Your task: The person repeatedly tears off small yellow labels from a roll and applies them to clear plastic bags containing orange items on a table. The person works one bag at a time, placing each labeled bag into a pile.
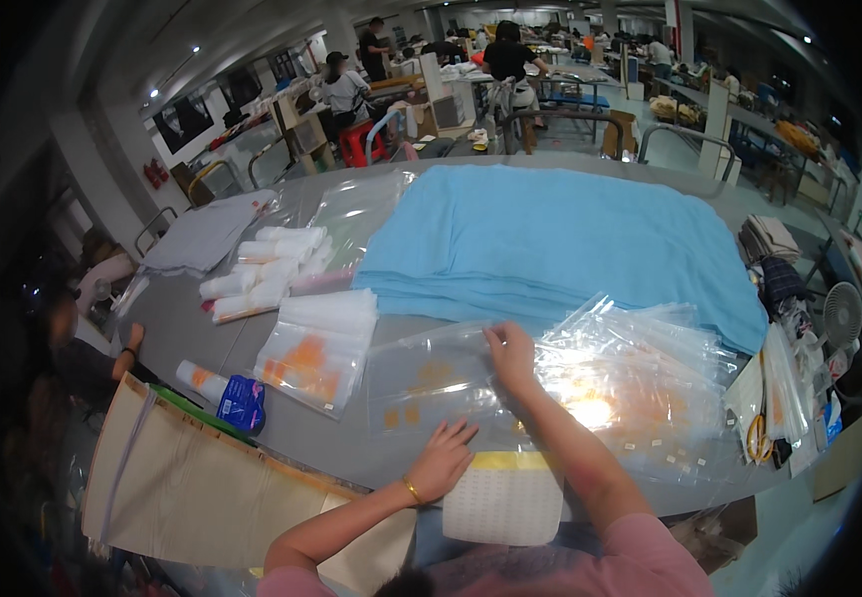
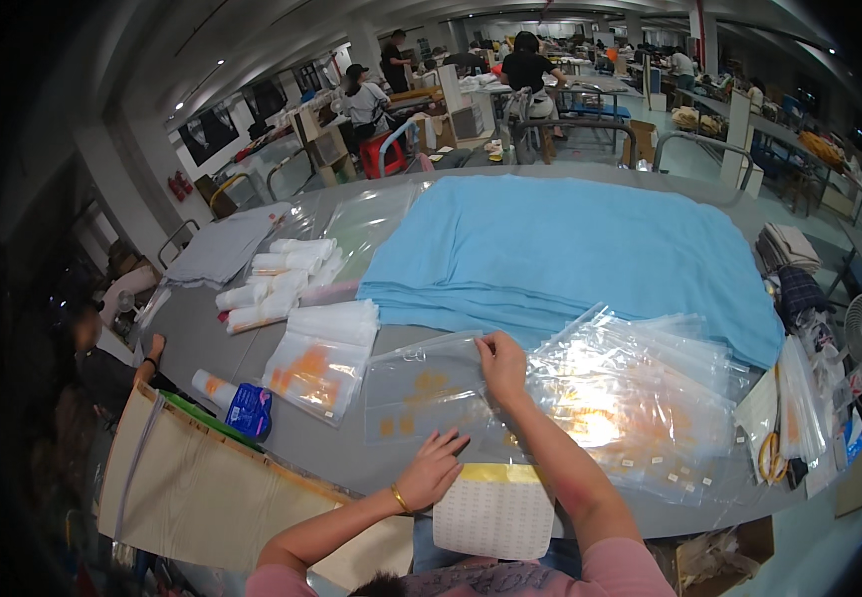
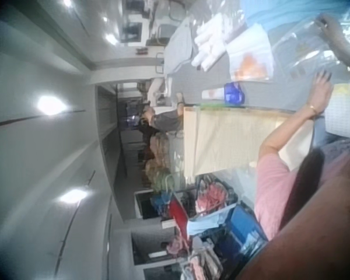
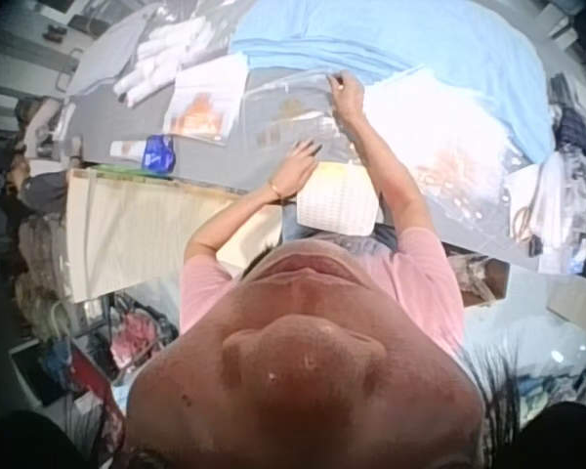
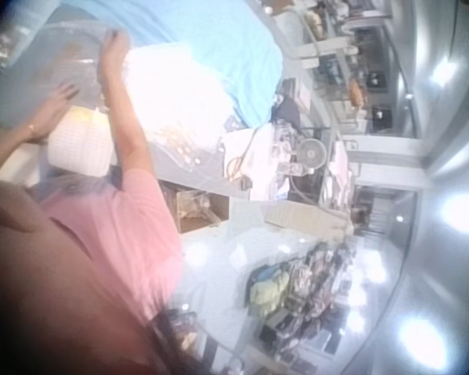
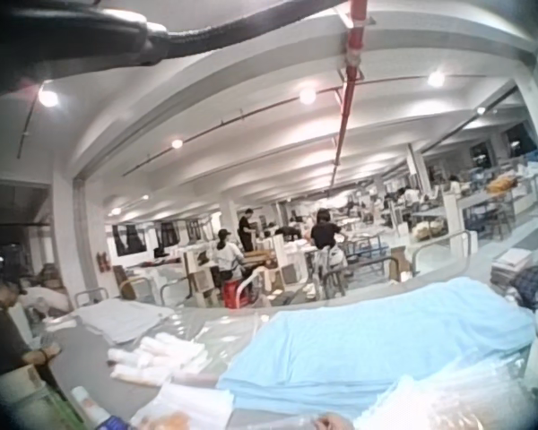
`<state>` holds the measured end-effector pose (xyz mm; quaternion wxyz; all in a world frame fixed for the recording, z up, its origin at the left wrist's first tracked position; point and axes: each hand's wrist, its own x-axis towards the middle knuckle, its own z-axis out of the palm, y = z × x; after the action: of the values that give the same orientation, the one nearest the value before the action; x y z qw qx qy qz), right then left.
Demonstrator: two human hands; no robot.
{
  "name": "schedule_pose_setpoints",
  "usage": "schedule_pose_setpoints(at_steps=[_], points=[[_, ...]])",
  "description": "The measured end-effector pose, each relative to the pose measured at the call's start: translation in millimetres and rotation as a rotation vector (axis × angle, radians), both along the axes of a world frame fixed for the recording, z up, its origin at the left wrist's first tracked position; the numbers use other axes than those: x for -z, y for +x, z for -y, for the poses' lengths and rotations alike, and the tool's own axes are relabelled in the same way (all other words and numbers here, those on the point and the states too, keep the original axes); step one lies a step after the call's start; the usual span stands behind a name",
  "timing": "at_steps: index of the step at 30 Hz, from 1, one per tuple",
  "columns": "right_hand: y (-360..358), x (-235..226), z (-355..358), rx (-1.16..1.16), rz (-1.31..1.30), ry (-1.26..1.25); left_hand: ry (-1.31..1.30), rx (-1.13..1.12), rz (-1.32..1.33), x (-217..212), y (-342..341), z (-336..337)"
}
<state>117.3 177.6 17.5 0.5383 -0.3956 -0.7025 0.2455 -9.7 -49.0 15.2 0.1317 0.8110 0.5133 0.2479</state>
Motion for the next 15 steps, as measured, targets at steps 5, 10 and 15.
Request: schedule_pose_setpoints(at_steps=[5, 10, 15], points=[[-4.6, -7.4, 2.7, -0.12, 0.004, 0.018, 0.009, 0.004, 0.026, -2.5, -0.2, 2.1], [-22.5, -47.5, 29.3, -0.224, -0.227, 0.032, 0.029, 0.004, 0.048, -4.4, 0.1, 2.2], [-35.5, -105.3, 43.7, -0.231, -0.383, -0.122, 0.06, 0.025, 0.055, -9.1, 1.3, 4.0]])
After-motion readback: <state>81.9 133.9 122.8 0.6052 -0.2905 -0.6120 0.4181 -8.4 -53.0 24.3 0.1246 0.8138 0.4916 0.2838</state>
